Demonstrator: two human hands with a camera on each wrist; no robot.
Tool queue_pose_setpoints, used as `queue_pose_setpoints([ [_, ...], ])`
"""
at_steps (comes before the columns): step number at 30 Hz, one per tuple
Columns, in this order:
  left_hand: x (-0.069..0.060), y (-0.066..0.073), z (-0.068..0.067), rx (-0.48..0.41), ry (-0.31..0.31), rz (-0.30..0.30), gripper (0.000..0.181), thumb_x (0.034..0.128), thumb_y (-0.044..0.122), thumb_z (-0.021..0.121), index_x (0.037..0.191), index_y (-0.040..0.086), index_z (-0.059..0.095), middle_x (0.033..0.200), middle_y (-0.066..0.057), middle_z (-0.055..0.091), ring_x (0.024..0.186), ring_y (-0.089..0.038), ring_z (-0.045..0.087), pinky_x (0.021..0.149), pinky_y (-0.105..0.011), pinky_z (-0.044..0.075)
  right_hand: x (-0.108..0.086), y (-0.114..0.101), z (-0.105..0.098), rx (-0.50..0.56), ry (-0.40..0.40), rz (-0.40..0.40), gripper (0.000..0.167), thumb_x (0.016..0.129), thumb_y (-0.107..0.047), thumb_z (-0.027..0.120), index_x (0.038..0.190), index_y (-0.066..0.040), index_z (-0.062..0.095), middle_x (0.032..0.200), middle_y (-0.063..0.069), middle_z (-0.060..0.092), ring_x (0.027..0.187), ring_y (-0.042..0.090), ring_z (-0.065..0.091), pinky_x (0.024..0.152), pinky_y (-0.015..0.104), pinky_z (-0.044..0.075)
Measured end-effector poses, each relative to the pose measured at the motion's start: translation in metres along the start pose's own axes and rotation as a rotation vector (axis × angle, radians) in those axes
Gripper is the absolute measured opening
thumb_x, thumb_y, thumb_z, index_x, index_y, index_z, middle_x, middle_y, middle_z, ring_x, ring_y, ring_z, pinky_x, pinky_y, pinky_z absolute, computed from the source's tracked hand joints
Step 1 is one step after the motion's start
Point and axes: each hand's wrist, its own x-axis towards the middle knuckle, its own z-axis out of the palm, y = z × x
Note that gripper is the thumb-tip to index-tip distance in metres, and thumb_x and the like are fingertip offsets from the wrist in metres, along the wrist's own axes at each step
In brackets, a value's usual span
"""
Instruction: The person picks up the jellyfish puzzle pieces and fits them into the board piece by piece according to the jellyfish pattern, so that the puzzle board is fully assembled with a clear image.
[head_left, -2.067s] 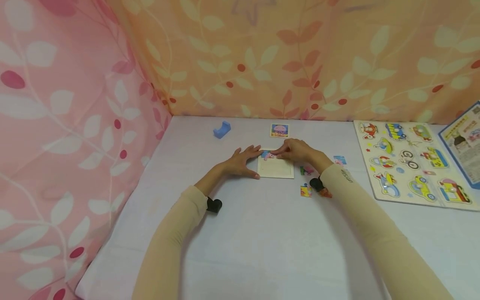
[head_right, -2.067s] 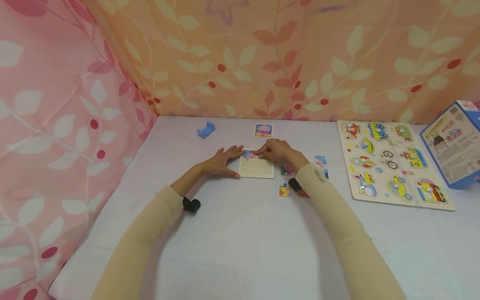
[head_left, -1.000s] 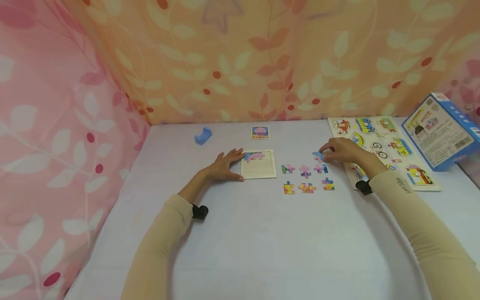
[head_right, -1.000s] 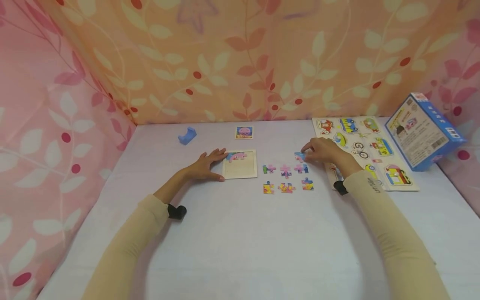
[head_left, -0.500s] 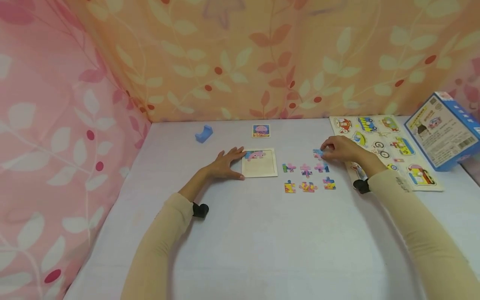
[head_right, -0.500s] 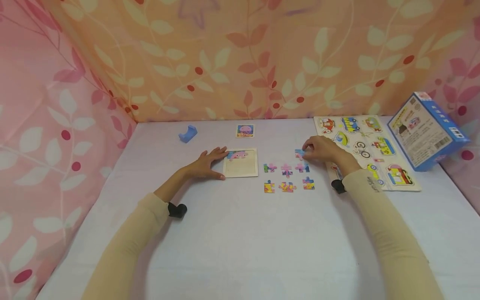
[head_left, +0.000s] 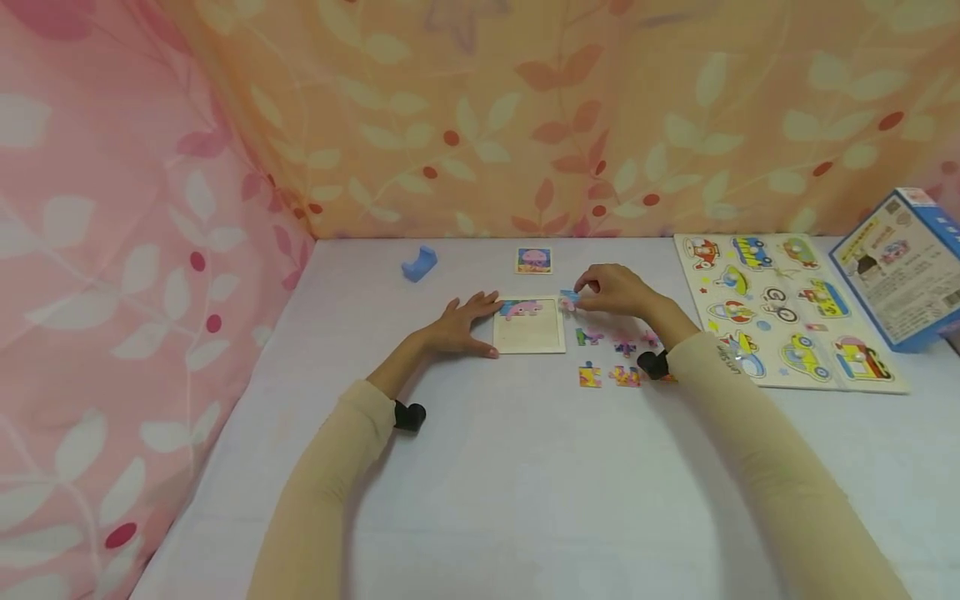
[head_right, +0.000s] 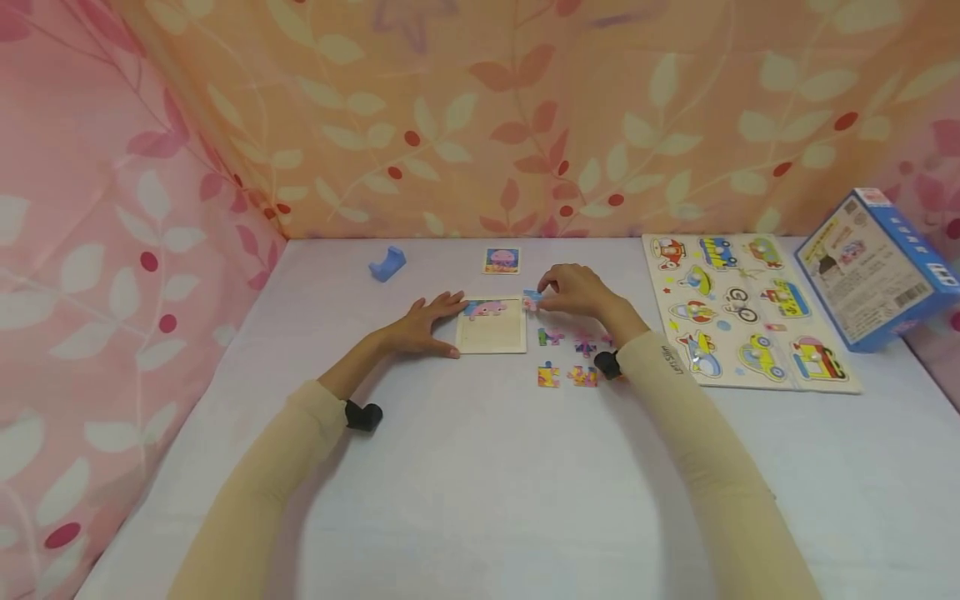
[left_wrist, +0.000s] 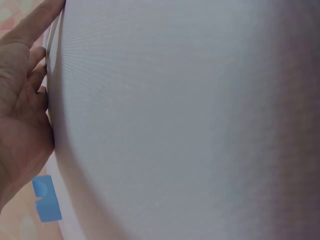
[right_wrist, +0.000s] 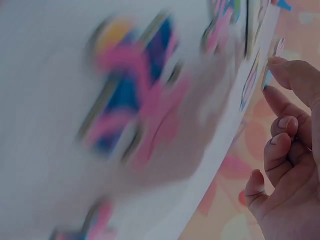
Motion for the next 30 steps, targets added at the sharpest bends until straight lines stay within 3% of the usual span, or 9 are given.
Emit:
queue_pose_setpoints([
  [7,0.003,0.001,0.002,-0.007,0.005,0.014,0.092,0.0746,0.044,0.072,0.147,0.022,0.020,0.156,0.005,0.006,0.144,-0.018,-0.003,0.113,-0.050,-0.008,0.015,-0.016,0.015,-0.045,-0.034,0.015,0.027,0.077,-0.025,0.070,0.097,-0.007,0.069,0.072,0.003,0.046,0.068,0.017,0.042,0.064,0.030,0.027],
  [17,0.005,-0.001,0.002,-0.007,-0.001,-0.004,0.093,0.0733,0.046,0.073,0.147,0.024,0.021,0.156,0.007,0.005,0.144,-0.016,-0.004,0.114,-0.048,-0.009,0.019,-0.023,0.019,-0.057,-0.071,0.025,0.030,0.078,-0.029,0.071,0.099,-0.009,0.068,0.080,0.004,0.054,0.075,0.020,0.045,0.069,0.032,0.030],
  [23,0.004,-0.001,0.001,-0.014,-0.001,-0.004,0.093,0.0734,0.046,0.073,0.147,0.024,0.021,0.156,0.007,0.005,0.144,-0.017,-0.004,0.114,-0.048,-0.009,0.021,-0.024,0.022,0.015,-0.062,0.016,0.042,0.077,-0.031,0.073,0.112,-0.009,0.067,0.072,0.006,0.045,0.069,0.019,0.040,0.062,0.029,0.029],
  [30,0.002,-0.002,0.000,-0.022,0.001,-0.013,0.093,0.0734,0.046,0.073,0.147,0.024,0.021,0.156,0.007,0.005,0.144,-0.017,-0.004,0.114,-0.048,-0.009,0.023,-0.026,0.027,0.023,-0.089,0.051,0.040,0.077,-0.032,0.074,0.112,-0.014,0.067,0.070,0.004,0.041,0.065,0.019,0.036,0.059,0.028,0.025],
])
